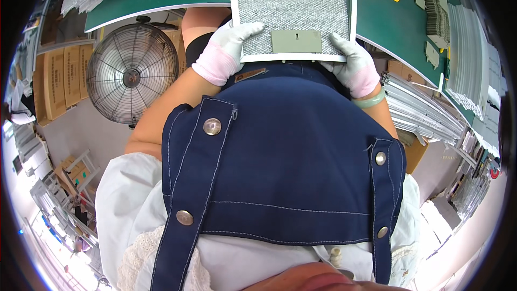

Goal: The person assembles air filters by placing a mesh sheet on a table, inserting a plastic clip, and fitting a frame around it. They then use a handheld stapler to secure the mesh to the frame and stack the finished unit. The process is repeated for multiple units.

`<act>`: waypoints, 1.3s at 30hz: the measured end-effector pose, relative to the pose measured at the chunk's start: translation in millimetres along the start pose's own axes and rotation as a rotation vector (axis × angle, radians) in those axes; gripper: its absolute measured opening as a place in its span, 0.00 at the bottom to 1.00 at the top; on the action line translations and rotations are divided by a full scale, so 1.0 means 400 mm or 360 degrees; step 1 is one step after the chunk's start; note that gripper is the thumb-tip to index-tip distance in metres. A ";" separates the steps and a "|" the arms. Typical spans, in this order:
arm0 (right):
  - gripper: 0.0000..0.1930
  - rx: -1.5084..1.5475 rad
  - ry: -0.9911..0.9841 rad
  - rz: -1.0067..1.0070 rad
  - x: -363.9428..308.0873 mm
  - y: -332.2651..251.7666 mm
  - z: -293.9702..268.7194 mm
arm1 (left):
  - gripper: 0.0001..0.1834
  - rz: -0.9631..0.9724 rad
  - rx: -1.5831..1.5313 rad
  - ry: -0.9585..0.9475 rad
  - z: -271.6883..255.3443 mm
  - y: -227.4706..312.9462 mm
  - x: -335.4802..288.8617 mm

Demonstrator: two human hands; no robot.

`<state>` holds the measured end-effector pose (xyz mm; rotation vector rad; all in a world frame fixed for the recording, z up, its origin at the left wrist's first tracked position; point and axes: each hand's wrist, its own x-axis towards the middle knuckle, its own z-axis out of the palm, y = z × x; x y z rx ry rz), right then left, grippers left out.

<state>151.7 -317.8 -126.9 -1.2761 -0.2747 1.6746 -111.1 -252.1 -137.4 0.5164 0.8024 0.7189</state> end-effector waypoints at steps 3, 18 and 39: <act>0.20 -0.0374 0.0189 -0.0268 -0.028 0.005 0.019 | 0.23 0.0273 0.0416 0.0059 -0.029 0.002 0.011; 0.20 -0.0454 -0.0197 -0.0503 -0.009 -0.021 -0.029 | 0.26 0.0116 0.0520 -0.0386 -0.064 0.050 -0.006; 0.29 -0.1770 -0.0683 -0.0155 -0.199 -0.556 -0.035 | 0.24 -0.0330 0.2073 -0.1022 0.168 0.089 -0.119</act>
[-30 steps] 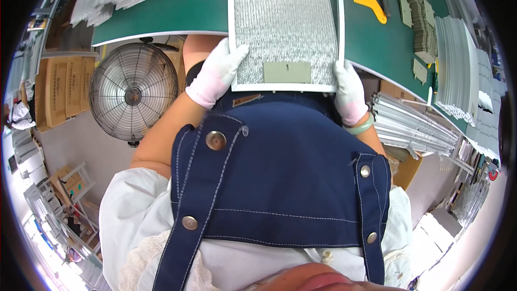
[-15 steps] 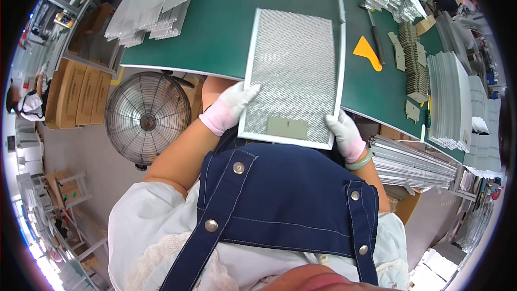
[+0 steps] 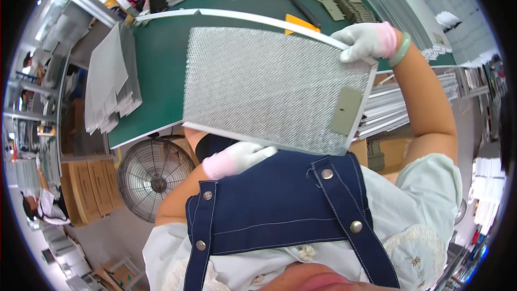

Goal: The person assembles air filters by placing a mesh sheet on a table, inserting a plastic clip, and fitting a frame around it. They then use a handheld stapler to secure the mesh to the frame and stack the finished unit. The process is repeated for multiple units.

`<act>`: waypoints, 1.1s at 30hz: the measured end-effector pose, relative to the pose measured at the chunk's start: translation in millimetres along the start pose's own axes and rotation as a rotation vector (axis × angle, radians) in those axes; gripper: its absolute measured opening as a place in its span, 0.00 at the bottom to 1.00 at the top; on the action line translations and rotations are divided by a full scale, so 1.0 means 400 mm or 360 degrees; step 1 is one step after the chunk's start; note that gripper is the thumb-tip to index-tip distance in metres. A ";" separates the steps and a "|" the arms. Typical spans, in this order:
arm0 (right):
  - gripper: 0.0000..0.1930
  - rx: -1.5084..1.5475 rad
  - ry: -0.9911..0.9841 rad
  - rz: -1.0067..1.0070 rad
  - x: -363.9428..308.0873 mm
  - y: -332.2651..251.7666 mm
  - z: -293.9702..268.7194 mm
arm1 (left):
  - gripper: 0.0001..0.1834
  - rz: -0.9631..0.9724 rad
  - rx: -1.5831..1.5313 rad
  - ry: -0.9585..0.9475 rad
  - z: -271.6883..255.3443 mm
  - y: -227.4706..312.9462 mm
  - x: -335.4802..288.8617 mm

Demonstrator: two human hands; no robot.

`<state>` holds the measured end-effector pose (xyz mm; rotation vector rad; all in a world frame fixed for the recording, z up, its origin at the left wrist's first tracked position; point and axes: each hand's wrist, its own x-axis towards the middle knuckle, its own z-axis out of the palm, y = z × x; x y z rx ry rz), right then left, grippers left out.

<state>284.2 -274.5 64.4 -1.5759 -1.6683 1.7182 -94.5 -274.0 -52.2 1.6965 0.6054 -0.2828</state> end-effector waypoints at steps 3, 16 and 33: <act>0.29 -0.0069 -0.0021 0.0135 -0.005 0.024 0.020 | 0.24 0.0308 0.0070 0.0076 -0.032 -0.030 -0.077; 0.18 -0.1238 0.0064 0.0094 0.017 -0.255 0.128 | 0.20 0.0241 0.1691 0.0249 -0.245 0.487 0.030; 0.18 -0.1912 0.1111 -0.0649 0.020 -0.144 0.170 | 0.18 0.0429 0.1565 0.0621 -0.251 0.417 0.029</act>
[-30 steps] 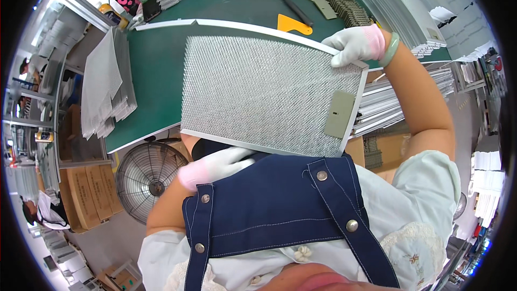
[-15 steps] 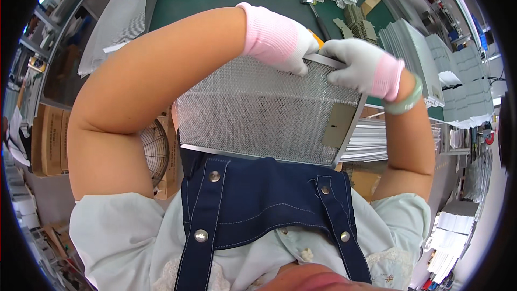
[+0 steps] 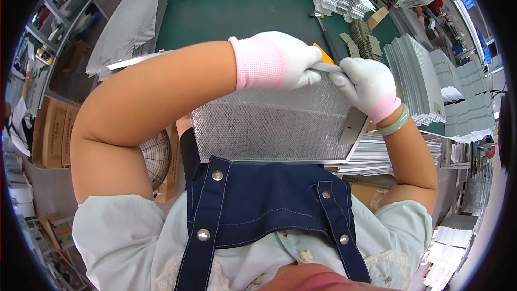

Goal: The person assembles air filters by placing a mesh sheet on a table, inserting a plastic clip, and fitting a frame around it. They then use a handheld stapler to secure the mesh to the frame and stack the finished unit. The process is repeated for multiple units.

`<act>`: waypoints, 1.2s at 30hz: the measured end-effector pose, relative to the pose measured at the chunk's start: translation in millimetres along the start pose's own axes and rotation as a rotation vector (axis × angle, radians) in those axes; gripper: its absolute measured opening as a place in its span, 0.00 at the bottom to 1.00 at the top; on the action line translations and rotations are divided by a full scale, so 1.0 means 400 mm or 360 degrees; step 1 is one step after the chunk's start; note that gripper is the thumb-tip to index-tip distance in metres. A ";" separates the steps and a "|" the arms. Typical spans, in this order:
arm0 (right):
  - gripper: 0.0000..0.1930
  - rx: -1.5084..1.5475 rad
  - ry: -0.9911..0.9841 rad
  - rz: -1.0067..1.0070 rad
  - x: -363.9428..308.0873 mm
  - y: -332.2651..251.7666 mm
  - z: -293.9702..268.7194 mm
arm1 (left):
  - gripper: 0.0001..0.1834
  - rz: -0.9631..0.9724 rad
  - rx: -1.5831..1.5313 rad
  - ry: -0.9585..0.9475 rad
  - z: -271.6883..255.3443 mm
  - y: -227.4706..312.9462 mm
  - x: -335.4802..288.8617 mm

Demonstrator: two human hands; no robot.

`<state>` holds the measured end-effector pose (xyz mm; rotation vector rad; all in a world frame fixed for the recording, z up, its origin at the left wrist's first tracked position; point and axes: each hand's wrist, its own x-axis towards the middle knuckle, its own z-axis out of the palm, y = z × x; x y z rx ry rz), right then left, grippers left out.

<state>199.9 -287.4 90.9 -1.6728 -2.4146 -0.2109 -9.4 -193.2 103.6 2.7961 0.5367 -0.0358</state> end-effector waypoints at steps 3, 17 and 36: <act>0.16 0.0348 -0.0303 0.0269 -0.019 -0.009 -0.011 | 0.18 0.0052 -0.0018 -0.0063 0.016 0.002 0.004; 0.20 0.0037 0.0035 0.0078 -0.031 -0.050 0.058 | 0.17 0.0152 0.0003 -0.0186 0.031 -0.028 0.006; 0.16 0.0939 -0.0363 0.0064 0.080 -0.097 0.047 | 0.16 0.0048 -0.0354 -0.0332 -0.009 -0.085 -0.061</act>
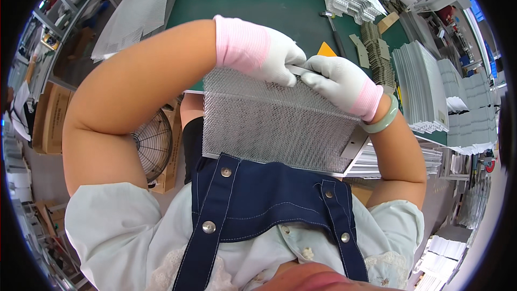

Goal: The person assembles air filters by placing a mesh sheet on a table, inserting a plastic clip, and fitting a frame around it. They then use a handheld stapler to secure the mesh to the frame and stack the finished unit. The process is repeated for multiple units.

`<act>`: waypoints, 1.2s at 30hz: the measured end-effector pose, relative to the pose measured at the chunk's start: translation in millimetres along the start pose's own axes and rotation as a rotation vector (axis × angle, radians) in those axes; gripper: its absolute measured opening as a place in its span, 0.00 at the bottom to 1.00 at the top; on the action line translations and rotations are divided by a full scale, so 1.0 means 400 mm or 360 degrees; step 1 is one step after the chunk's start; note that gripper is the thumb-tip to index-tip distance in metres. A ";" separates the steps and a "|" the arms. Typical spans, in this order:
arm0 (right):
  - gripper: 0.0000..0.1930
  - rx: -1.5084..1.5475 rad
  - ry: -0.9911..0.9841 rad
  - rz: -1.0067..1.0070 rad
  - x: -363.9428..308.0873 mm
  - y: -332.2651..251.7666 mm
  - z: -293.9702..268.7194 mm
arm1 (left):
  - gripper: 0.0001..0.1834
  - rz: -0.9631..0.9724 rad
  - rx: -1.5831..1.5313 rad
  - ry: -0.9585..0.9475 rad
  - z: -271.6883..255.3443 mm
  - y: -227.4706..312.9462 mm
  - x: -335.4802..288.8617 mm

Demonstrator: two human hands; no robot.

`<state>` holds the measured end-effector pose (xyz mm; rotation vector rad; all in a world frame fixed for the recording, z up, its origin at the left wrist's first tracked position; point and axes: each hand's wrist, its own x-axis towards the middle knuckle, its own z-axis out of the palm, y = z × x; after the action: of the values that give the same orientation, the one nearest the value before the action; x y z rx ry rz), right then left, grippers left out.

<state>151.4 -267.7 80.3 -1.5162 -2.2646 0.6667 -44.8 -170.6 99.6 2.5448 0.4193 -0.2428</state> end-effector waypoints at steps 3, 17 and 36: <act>0.18 -0.0277 -0.0041 0.0032 0.007 -0.014 0.007 | 0.15 -0.0120 -0.0059 -0.0103 -0.015 0.022 -0.025; 0.18 -0.0336 0.0224 0.0056 0.029 0.040 0.078 | 0.14 -0.0258 0.0259 0.0246 0.074 -0.062 -0.039; 0.19 -0.0759 0.0356 -0.0066 0.044 0.036 0.108 | 0.15 -0.0075 0.0552 0.0652 0.125 -0.136 -0.095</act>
<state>133.7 -255.2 36.5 -1.6381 -2.3722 -0.0692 -103.2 -163.4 40.8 2.9320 0.6380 0.2148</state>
